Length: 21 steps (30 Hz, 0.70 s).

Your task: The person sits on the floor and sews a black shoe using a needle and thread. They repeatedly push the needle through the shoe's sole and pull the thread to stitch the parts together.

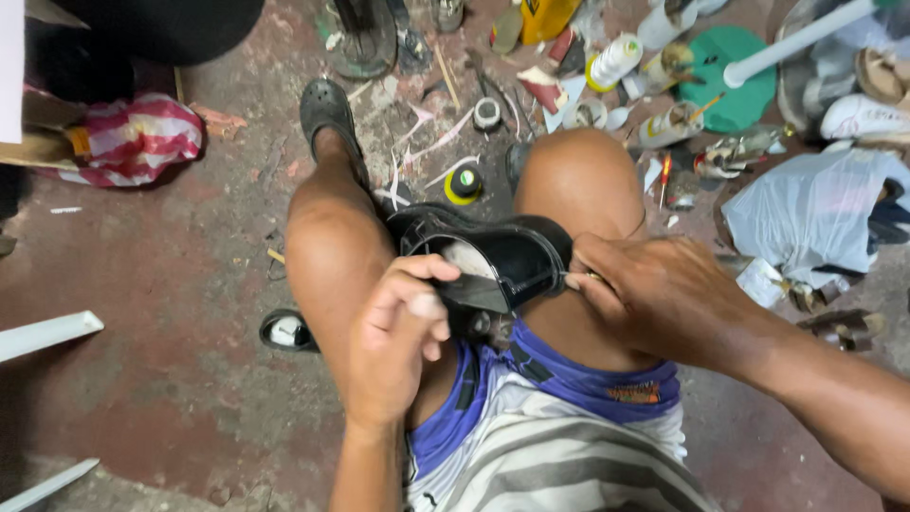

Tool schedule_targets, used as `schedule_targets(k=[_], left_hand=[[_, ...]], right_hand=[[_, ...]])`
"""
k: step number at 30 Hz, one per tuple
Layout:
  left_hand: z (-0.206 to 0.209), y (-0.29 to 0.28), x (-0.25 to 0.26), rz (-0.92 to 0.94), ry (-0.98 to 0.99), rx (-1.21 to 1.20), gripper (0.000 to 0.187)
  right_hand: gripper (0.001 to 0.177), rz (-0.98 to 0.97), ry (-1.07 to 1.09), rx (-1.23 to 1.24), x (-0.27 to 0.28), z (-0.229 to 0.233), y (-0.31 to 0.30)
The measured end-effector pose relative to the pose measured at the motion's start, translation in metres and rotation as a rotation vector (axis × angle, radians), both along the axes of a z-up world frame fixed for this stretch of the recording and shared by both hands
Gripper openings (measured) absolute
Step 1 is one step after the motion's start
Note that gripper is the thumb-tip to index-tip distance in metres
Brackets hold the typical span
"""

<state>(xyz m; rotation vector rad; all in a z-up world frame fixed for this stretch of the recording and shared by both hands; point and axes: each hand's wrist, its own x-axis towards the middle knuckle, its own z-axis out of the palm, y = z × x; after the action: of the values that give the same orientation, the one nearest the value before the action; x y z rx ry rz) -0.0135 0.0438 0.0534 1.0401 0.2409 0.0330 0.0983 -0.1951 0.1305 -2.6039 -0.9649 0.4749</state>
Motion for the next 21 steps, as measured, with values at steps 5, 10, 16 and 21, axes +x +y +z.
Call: schedule_targets(k=[5,10,16,21], left_hand=[[-0.021,-0.014,0.001,0.003,0.257,0.138,0.026],[-0.008,-0.02,0.009,-0.231,0.187,0.635,0.022],[-0.011,-0.011,0.025,-0.37,0.116,0.387,0.019],[-0.011,-0.007,0.029,-0.435,0.142,0.606,0.014]], right_hand=[[0.017,0.088,0.0,0.009,0.0,0.003,0.01],[0.019,0.199,-0.054,0.097,-0.001,0.001,0.016],[0.02,0.197,-0.032,0.104,-0.005,0.004,0.022],[0.017,0.186,0.047,0.064,-0.01,0.008,0.024]])
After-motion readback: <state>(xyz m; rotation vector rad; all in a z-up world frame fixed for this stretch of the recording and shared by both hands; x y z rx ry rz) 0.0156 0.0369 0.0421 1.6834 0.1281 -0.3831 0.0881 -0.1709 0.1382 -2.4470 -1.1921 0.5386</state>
